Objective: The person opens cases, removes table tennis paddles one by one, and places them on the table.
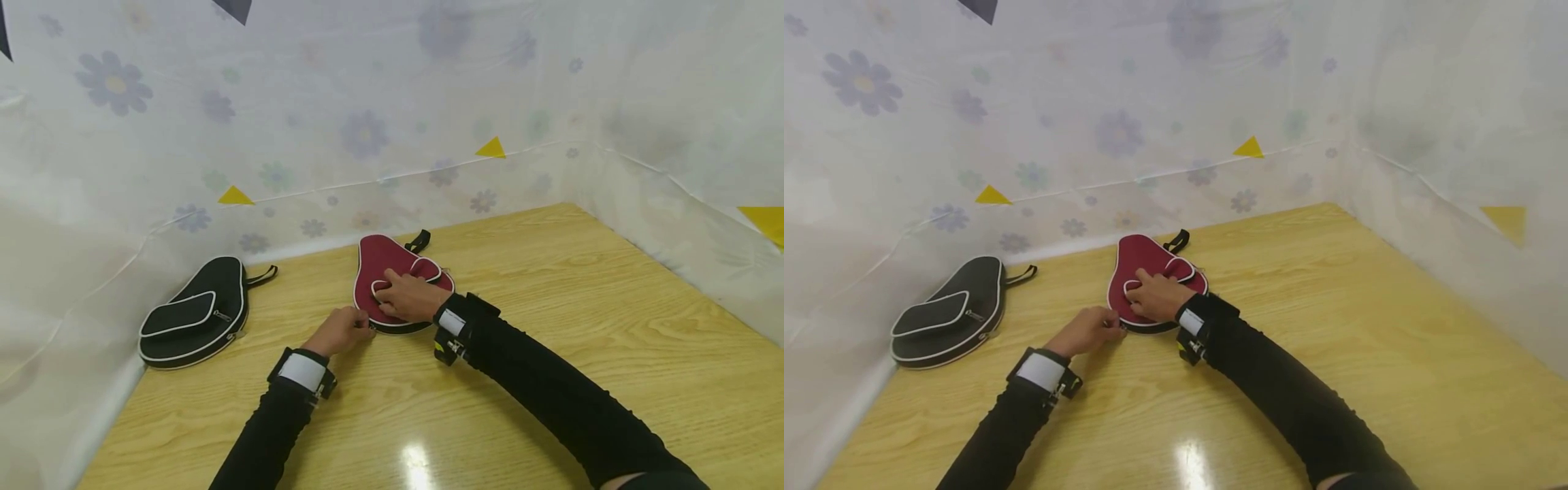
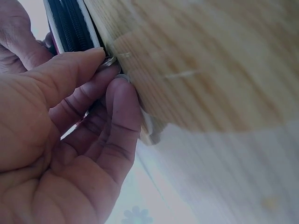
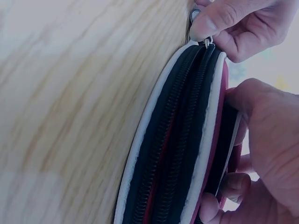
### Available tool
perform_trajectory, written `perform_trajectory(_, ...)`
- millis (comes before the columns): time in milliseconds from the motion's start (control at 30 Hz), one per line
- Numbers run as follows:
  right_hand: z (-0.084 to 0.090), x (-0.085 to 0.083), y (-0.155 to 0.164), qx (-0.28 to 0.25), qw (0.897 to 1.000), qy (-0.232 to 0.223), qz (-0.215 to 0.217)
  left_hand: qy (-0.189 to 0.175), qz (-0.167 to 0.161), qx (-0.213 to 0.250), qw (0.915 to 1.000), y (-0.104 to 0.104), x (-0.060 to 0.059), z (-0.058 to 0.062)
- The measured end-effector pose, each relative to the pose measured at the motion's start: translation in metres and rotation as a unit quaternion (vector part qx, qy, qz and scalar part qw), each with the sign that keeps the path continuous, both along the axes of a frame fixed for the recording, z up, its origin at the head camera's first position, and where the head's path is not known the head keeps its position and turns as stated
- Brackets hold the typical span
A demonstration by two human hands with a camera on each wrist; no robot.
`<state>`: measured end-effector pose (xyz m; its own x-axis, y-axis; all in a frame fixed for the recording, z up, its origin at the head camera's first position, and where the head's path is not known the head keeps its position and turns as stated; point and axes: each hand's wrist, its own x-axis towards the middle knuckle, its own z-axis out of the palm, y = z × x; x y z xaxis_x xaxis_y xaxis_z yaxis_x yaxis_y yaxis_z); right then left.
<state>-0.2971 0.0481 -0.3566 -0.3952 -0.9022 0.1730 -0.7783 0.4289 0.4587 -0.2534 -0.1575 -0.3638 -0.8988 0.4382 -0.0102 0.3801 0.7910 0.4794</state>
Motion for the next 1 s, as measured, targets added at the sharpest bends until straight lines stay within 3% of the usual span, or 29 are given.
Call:
perform_trajectory(200, 0.001, 0.0, 0.001, -0.049, 0.996, -0.08, -0.004, 0.001, -0.003, 0.002, 1.0, 0.0, 0.0, 0.0)
perform_trajectory(267, 0.001, -0.001, 0.002, -0.082, 0.989, -0.121, -0.011, 0.004, -0.005, 0.003, 1.0, -0.001, 0.0, 0.0)
perform_trajectory(433, 0.0, -0.003, 0.006, -0.117, 0.978, -0.171, -0.017, 0.008, -0.011, 0.005, 0.9999, -0.001, -0.001, 0.0)
perform_trajectory(700, -0.004, -0.002, 0.004, -0.141, 0.977, -0.156, -0.032, 0.0, -0.007, 0.012, 0.9999, -0.001, 0.0, 0.001)
perform_trajectory(767, -0.004, 0.001, -0.001, -0.153, 0.975, -0.15, -0.058, -0.002, -0.004, 0.013, 0.9999, -0.001, 0.0, 0.001)
perform_trajectory(833, -0.003, 0.005, -0.009, -0.165, 0.966, -0.166, -0.109, 0.003, -0.005, 0.015, 0.9999, 0.0, 0.001, 0.001)
perform_trajectory(1000, 0.005, 0.013, -0.037, -0.184, 0.918, -0.236, -0.259, 0.022, -0.015, 0.014, 0.9996, 0.0, 0.002, -0.001)
